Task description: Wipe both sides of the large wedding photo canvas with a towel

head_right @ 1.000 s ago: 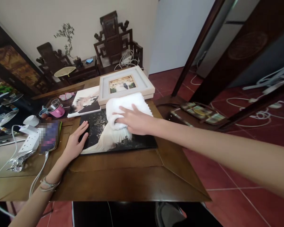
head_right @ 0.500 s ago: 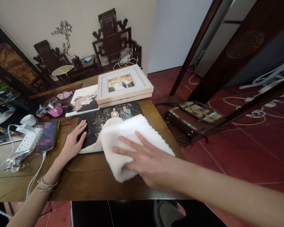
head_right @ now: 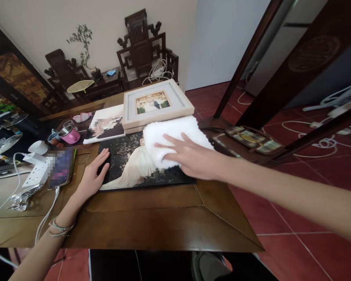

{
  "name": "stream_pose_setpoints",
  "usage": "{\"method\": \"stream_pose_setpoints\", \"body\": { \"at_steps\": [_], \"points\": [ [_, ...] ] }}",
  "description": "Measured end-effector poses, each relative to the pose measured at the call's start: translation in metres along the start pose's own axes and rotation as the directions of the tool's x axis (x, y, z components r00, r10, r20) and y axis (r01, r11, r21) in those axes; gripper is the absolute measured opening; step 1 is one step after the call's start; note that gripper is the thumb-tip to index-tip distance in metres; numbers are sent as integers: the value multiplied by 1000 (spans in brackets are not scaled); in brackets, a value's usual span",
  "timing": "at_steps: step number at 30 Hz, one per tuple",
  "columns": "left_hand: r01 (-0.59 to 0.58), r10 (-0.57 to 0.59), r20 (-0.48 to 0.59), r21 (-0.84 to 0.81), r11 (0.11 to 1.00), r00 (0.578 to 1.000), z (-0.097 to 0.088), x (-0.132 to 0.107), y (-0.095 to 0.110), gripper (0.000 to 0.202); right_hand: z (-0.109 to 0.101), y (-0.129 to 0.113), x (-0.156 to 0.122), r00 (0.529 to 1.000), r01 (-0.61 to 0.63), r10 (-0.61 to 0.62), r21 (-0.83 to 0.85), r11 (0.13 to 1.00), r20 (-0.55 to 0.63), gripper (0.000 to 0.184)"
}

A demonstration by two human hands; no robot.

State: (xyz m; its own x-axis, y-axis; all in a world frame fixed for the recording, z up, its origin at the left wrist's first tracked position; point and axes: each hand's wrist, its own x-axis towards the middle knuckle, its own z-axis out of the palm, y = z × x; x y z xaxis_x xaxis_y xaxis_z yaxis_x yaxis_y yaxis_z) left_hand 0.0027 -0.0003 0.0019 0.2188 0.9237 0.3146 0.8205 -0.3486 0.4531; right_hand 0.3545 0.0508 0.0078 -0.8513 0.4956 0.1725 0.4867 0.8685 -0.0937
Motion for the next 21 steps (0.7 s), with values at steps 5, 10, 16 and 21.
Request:
{"method": "stream_pose_setpoints", "body": {
  "at_steps": [5,10,16,21],
  "points": [
    [2,-2,4,18,1000,1000,0,0,1,46,4,-62,-39,997,41,-38,48,998,-71,47],
    [4,-4,18,7,1000,1000,0,0,2,45,-7,-77,-51,996,87,-89,126,988,8,39],
    [0,0,24,-10,1000,1000,-1,0,1,44,-10,-13,-13,998,54,-60,129,990,37,56],
    [6,-5,32,-27,1000,999,-1,0,-1,44,-3,35,15,999,12,-15,69,998,29,61]
  ]
}}
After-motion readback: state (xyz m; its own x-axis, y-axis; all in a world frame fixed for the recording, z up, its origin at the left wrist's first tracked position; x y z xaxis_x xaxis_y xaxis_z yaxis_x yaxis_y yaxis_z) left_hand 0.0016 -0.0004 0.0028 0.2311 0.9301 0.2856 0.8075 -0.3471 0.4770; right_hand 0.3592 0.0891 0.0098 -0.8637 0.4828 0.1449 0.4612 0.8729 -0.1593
